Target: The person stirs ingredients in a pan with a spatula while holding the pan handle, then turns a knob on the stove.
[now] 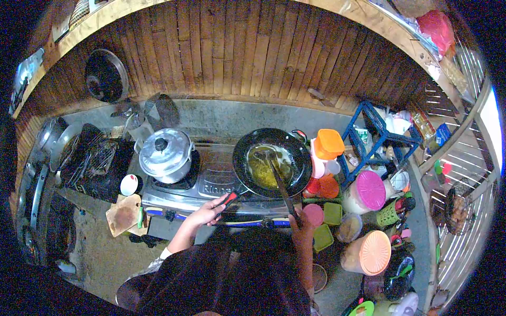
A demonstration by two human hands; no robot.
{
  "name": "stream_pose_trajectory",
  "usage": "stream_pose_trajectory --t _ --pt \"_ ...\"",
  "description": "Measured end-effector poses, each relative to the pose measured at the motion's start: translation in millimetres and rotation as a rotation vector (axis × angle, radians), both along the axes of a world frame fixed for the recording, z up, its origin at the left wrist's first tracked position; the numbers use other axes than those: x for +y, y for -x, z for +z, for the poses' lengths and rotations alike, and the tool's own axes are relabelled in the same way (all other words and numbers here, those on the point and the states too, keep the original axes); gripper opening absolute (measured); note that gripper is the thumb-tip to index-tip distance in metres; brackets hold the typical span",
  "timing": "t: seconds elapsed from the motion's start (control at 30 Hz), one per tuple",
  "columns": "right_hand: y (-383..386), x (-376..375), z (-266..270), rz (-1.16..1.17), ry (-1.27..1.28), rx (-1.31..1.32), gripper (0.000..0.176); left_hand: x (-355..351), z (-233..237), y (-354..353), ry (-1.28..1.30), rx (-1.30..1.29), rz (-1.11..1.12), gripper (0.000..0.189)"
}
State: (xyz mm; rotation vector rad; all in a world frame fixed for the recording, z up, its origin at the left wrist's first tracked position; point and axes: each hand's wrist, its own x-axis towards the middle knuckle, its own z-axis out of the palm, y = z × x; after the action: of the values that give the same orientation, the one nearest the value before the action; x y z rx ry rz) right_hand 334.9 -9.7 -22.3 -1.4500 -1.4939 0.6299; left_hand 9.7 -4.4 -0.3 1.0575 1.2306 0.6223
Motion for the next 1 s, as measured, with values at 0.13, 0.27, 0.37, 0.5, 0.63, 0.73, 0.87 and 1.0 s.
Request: stream_pose_trajectory --t 0.13,0.27,0.37,0.5,0.63,0.73,0.87,1.0 --pt "-0.9 -5.5 24.1 -0.055 0.162 0.175 0.028 0.3 -0.8 0.1 0.025 0.010 0.002 0.049" --pt "-25.2 -12.7 21.2 -0.090 0.014 0.060 0.026 0.0 -0.2 -0.3 -0.008 0.014 0.010 0.049" --pt "-39.7 -28.5 42.3 -0.189 -0.005 0.019 0.019 -0.1 0.4 -0.4 -0.011 0.002 -0.003 0.050" --pt "-48.6 -50.5 71.8 -0.281 -0.036 0.175 0.017 0.4 -1.1 -0.9 -0.016 -0.010 0.004 0.050" --pt "-62.3 -65.3 89.1 -0.371 -0.071 0.110 0.011 0.9 -1.1 -0.5 -0.009 0.018 -0.001 0.050" --pt "-68.8 -73.7 96.9 -0.402 -0.113 0.068 0.012 1.2 -1.0 0.1 0.003 0.017 0.002 0.050" --pt "-72.4 -76.0 98.2 -0.392 -0.161 0.038 0.014 1.0 0.8 0.7 -0.009 0.035 -0.015 0.049" --pt "-65.7 -66.8 86.1 -0.411 -0.109 0.068 0.015 1.0 0.2 0.4 -0.004 0.029 -0.012 0.049"
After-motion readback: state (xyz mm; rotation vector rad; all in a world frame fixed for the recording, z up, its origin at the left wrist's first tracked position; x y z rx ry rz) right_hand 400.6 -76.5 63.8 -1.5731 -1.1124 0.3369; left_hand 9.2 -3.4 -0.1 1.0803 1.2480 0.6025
